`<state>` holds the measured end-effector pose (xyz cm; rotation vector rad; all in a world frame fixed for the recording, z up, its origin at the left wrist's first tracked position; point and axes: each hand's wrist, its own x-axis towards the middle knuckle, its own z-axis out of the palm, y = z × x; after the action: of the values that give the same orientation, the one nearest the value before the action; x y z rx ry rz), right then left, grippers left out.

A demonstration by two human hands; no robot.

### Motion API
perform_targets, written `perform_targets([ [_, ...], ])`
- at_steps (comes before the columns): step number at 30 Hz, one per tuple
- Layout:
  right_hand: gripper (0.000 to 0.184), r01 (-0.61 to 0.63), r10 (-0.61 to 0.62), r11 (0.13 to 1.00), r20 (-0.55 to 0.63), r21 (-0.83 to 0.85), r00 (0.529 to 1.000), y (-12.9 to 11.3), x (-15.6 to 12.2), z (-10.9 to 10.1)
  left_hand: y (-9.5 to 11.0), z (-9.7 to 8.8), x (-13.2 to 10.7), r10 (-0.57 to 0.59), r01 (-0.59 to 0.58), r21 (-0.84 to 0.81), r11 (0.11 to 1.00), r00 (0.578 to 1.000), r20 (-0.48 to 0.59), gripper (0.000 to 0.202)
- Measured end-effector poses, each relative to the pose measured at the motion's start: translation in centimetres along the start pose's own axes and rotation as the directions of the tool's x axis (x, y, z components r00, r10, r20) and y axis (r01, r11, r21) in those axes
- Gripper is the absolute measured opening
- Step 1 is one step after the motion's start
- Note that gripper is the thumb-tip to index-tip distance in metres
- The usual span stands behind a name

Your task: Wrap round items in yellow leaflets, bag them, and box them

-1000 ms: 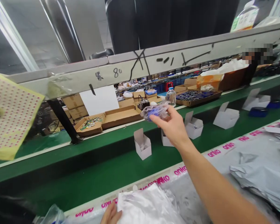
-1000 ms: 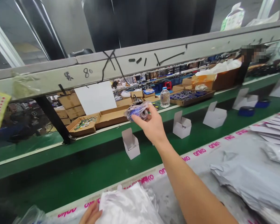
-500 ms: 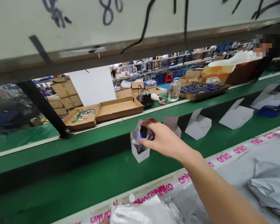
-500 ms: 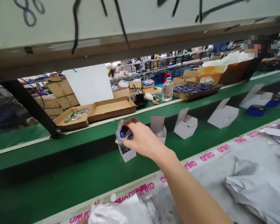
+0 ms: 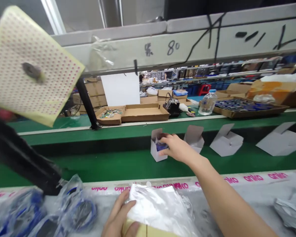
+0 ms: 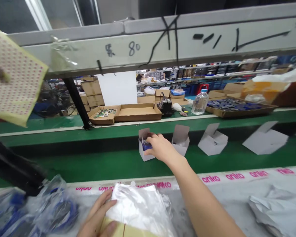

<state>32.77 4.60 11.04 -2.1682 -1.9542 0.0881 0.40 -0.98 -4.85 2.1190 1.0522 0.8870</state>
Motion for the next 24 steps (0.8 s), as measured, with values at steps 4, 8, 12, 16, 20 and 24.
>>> perform_targets([
  [4,0.039,0.105,-0.097,0.989,0.076,-0.106,0.992,-0.2,-1.3,0.2,0.7,-0.5,0.0,-0.027,0.028,-0.001,1.0,0.997,0.075,0.037],
  [8,0.043,0.094,-0.086,0.994,0.13,-0.06,0.988,-0.3,-1.9,1.2,2.0,-1.4,0.3,-0.094,0.096,-0.006,0.995,0.983,0.155,0.037],
  [12,0.041,0.074,-0.069,0.997,0.131,-0.032,0.989,-0.8,-1.8,2.0,4.1,-2.2,0.6,-0.149,0.159,-0.031,0.987,0.967,0.208,0.041],
  [16,0.041,0.044,-0.046,0.999,0.151,0.019,0.987,-0.9,-1.4,2.8,5.2,-2.5,0.5,-0.12,0.142,-0.095,0.985,0.972,0.203,0.046],
  [20,0.045,-0.07,0.033,0.988,0.249,0.14,0.968,-0.9,-1.3,3.5,4.8,-2.7,0.2,-0.096,0.12,-0.127,0.985,0.979,0.179,0.05],
  [24,0.056,-0.081,0.045,0.989,0.268,0.124,0.962,-1.7,-2.2,2.9,4.5,-2.6,-0.1,-0.072,0.092,-0.127,0.988,0.985,0.157,0.051],
])
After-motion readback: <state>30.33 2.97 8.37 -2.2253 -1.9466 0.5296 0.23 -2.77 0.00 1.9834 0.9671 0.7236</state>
